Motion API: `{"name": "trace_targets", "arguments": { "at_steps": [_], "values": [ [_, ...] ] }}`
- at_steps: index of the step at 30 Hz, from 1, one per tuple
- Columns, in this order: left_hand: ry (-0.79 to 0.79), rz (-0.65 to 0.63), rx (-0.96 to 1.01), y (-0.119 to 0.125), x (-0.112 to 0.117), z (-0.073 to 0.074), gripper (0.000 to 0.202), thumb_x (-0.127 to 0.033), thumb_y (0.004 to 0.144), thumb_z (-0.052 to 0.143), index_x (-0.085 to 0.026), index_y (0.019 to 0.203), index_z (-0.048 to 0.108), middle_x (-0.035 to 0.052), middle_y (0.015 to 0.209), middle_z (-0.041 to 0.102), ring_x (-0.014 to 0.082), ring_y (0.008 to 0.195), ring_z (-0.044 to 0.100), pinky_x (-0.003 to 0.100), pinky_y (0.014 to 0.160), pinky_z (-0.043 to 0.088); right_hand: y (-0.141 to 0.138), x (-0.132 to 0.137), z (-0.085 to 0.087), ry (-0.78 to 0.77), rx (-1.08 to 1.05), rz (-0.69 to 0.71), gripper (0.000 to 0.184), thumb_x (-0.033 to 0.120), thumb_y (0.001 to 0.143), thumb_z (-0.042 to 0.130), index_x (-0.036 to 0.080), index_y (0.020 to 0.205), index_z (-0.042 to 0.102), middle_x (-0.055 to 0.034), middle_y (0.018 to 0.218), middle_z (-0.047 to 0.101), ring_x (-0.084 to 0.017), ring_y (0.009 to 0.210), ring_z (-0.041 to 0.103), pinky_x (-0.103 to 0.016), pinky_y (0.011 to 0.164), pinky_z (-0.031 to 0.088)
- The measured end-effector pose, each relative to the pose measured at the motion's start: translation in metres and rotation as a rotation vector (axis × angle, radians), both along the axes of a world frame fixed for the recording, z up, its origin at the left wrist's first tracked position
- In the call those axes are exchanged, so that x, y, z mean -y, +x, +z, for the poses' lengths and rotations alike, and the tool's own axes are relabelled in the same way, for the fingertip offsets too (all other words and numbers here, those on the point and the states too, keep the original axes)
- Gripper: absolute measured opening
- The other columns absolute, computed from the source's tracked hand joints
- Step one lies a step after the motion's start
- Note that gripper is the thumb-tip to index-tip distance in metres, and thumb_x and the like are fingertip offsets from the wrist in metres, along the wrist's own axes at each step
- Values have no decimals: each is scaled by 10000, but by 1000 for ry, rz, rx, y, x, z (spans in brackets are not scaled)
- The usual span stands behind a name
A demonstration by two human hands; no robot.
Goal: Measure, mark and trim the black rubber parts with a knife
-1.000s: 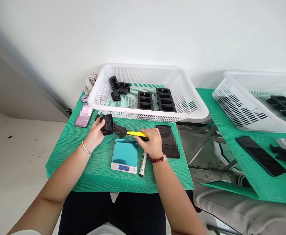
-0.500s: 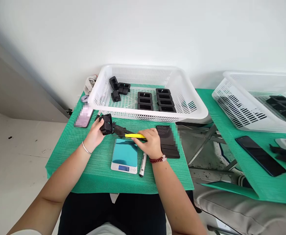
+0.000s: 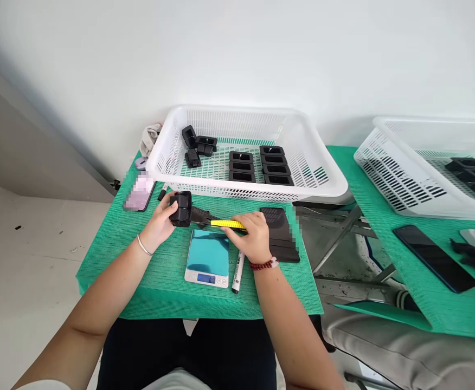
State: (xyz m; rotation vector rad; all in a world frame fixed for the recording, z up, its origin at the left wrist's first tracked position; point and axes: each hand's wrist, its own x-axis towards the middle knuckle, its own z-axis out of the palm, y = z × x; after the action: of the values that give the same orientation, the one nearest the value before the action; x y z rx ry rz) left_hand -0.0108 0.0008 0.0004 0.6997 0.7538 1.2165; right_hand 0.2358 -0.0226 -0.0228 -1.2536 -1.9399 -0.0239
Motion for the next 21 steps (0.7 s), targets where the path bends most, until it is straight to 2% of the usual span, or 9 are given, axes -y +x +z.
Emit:
{"name": "trace_targets", "arguments": {
  "at_steps": [11, 21],
  "values": [
    [12, -116, -50, -1, 2, 1, 447, -376, 632, 813, -221, 1011, 633, 22, 870, 654, 145, 707, 620, 247, 592, 468, 2, -2, -5, 93, 34, -106, 205, 411, 808, 656, 209, 807, 622, -31, 718, 683, -199, 686, 608, -377, 727, 446],
    [-6, -114, -40, -2, -1, 0, 422, -378, 639, 809, -214, 990, 643, 18, 851, 665, 134, 673, 609, 253, 606, 453, 1, -1, -4, 83, 43, -114, 194, 405, 820, 643, 213, 827, 617, -32, 741, 690, -203, 698, 612, -383, 748, 430]
  ]
}}
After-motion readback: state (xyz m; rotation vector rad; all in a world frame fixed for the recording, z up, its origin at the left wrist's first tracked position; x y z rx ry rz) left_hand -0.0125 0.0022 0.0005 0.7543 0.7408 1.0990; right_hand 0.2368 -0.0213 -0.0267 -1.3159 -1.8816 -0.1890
